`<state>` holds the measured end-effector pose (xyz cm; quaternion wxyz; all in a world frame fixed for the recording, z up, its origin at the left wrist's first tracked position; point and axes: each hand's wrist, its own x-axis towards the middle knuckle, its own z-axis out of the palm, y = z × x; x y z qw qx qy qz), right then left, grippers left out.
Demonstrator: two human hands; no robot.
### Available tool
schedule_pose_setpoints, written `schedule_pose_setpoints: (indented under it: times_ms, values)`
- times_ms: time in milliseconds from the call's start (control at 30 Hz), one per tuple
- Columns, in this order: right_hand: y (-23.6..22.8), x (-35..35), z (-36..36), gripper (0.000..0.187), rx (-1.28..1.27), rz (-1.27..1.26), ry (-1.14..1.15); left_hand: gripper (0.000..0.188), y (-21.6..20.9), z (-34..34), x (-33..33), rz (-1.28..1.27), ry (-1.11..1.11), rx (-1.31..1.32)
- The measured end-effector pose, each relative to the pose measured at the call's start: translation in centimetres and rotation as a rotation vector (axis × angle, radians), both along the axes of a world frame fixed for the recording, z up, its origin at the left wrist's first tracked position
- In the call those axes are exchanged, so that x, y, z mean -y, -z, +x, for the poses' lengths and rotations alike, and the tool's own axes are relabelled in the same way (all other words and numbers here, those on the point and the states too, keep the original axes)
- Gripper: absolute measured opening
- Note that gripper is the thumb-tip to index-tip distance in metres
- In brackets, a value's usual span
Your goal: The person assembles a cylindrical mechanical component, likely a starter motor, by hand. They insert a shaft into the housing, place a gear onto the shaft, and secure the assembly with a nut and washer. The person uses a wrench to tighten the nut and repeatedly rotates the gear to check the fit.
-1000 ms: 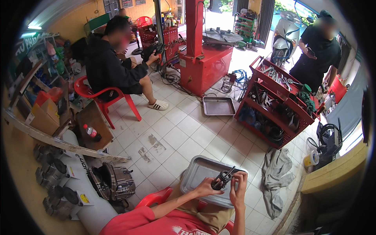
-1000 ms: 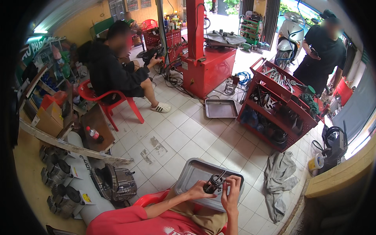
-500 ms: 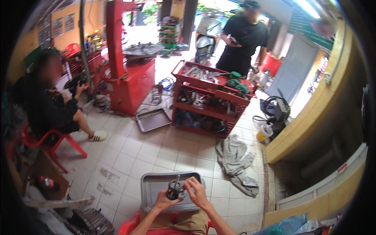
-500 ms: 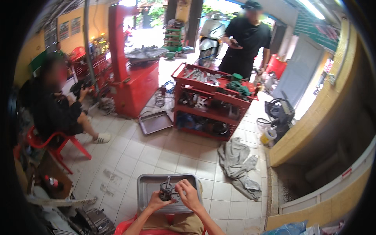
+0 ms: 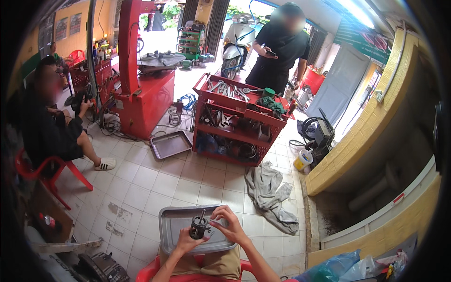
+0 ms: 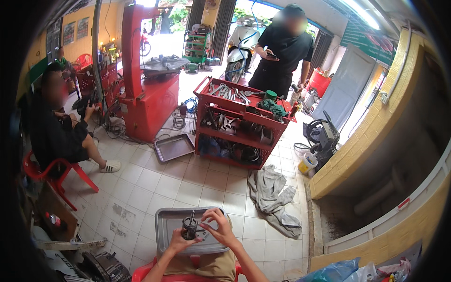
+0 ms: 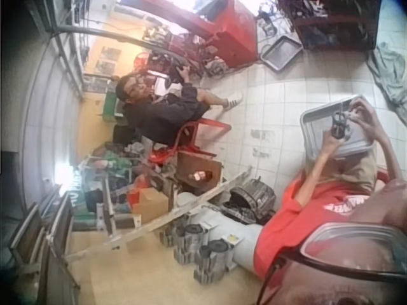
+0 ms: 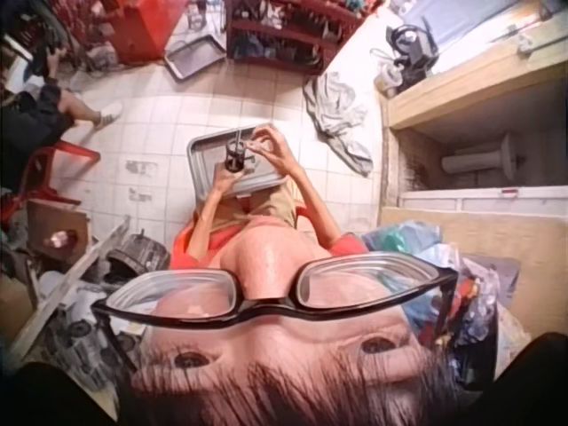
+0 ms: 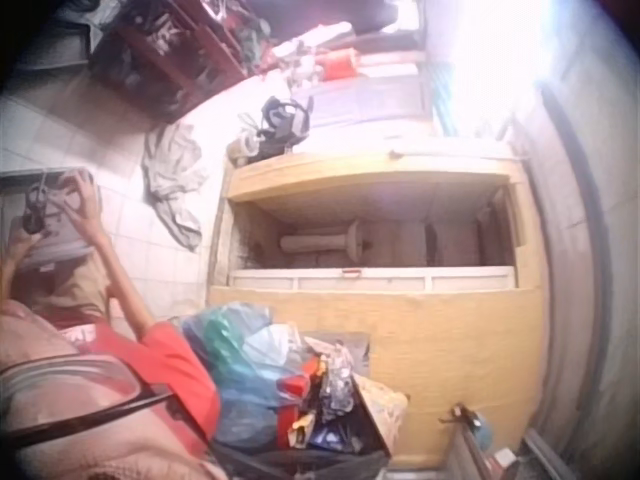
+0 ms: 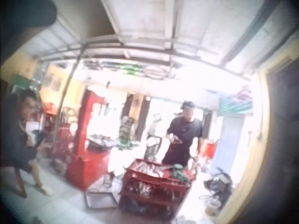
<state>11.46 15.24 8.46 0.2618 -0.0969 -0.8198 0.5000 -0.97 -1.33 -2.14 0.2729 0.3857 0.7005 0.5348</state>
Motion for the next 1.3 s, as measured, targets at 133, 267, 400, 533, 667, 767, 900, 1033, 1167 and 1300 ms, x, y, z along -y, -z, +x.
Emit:
schedule_pose_setpoints:
  times_ms: [133, 267, 400, 533, 667, 767, 900, 1033, 1167, 1300]
  values:
    - [1.1, -0.3, 0.2, 0.018, 0.225, 0.042, 0.014, 0.040, -0.9, 0.1, 0.2, 0.018, -0.001, 0.037]
    - [0.4, 0.6, -0.3, 0.017, 0.121, 0.021, -0.033, 0.040, -1.0, -0.4, 0.6, 0.071, -0.007, 0.011]
    - [-0.8, 1.5, -1.1, 0.014, 0.089, -0.120, -0.007, 0.040, -1.2, -0.7, 1.3, 0.024, -0.053, 0.056]
    - [2.1, 0.8, -0.9, 0.016, 0.263, 0.025, -0.073, 0.039, -1.5, -0.9, 1.5, 0.072, -0.067, 0.062]
    - [-0.2, 2.9, -2.2, 0.024, 0.143, 0.063, -0.113, 0.038, -0.7, -1.6, 2.8, 0.051, -0.047, 0.076]
    - [-0.7, 3.9, -2.6, 0.025, 0.167, -0.048, -0.115, 0.037, -2.7, -1.9, 3.3, 0.086, -0.072, 0.069]
    - [0.0, 3.2, -3.0, 0.020, 0.385, -0.084, -0.150, 0.036, -2.5, -2.1, 3.7, 0.088, -0.087, 0.068]
    - [-0.6, 4.2, -4.0, 0.016, 0.118, -0.131, -0.192, 0.036, -0.9, -2.4, 4.2, 0.071, -0.118, 0.090]
    - [-0.4, 4.3, -3.9, 0.014, 0.254, -0.144, -0.159, 0.036, -1.5, -2.6, 4.2, -0.011, -0.114, 0.136]
    - [1.7, 3.3, -3.7, 0.013, 0.376, -0.065, -0.179, 0.036, -2.0, -2.2, 3.9, 0.097, -0.130, 0.046]
